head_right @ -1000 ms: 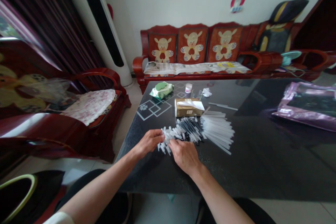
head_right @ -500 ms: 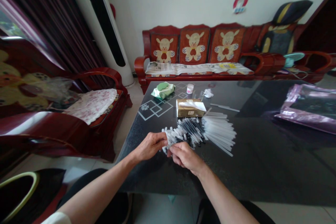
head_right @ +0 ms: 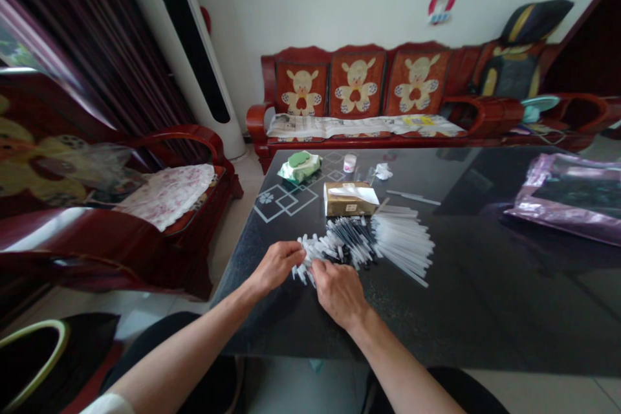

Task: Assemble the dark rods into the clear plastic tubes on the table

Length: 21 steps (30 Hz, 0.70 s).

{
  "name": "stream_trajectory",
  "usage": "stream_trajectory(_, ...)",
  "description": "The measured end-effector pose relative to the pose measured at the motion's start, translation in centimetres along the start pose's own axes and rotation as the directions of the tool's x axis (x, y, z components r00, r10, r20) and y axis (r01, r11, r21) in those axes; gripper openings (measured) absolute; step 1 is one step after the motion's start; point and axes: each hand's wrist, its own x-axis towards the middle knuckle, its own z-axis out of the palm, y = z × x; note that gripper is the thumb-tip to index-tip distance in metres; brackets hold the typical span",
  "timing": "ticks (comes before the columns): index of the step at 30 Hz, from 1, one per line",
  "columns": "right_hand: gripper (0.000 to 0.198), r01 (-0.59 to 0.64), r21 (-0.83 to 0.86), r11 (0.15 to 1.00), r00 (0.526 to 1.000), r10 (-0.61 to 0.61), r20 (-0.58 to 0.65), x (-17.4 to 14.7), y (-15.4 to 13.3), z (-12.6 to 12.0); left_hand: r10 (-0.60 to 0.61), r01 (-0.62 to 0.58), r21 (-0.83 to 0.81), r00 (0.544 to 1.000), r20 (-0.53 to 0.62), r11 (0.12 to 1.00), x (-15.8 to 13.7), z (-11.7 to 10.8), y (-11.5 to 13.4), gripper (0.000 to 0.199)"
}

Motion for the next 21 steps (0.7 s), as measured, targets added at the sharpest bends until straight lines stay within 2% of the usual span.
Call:
stream_trajectory(3, 0.031, -0.032, 0.111, 0.993, 0.999, 0.031, 0.015, 0.0, 0.0, 0.1, 0.036, -0.038, 0.048, 0.999, 0.039, 0.998, -0.1, -0.4, 0.1, 0.039)
stream_trajectory(6, 0.035, -0.112, 0.352, 0.929, 0.993, 0.097, 0.061, -0.1, 0.5, 0.3, 0.043, -0.035, -0.066, 0.991, 0.126, 0.997, -0.3, -1.0, -0.1, 0.044)
stream_trajectory(9, 0.038, -0.209, 0.625, 0.753, 0.978, 0.145, 0.151, 0.0, 1.2, 0.5, 0.105, -0.064, -0.233, 0.980, 0.169, 0.970, -0.4, -1.7, -0.3, 0.048)
stream_trajectory(12, 0.041, -0.315, 0.816, 0.484, 0.949, 0.140, 0.283, 0.0, 1.6, 0.5, 0.230, -0.186, -0.246, 0.960, 0.162, 0.951, -0.5, -1.8, -0.2, 0.043)
stream_trajectory(15, 0.043, -0.457, 0.863, 0.214, 0.889, 0.072, 0.453, 0.0, 1.7, 0.2, 0.289, -0.263, -0.159, 0.943, 0.168, 0.951, -0.7, -1.7, 0.3, 0.037)
stream_trajectory(17, 0.043, -0.542, 0.836, 0.082, 0.839, -0.004, 0.544, 0.0, 1.8, -0.1, 0.309, -0.292, -0.109, 0.931, 0.194, 0.950, -0.8, -1.6, 0.6, 0.035)
stream_trajectory(19, 0.042, -0.575, 0.818, 0.030, 0.816, -0.056, 0.575, -0.1, 1.8, -0.4, 0.341, -0.337, -0.058, 0.914, 0.220, 0.940, -0.9, -1.7, 1.0, 0.035)
stream_trajectory(21, 0.041, -0.535, 0.841, 0.074, 0.841, -0.053, 0.539, -0.1, 1.7, -0.5, 0.374, -0.391, 0.035, 0.900, 0.223, 0.920, -1.0, -1.8, 1.2, 0.037)
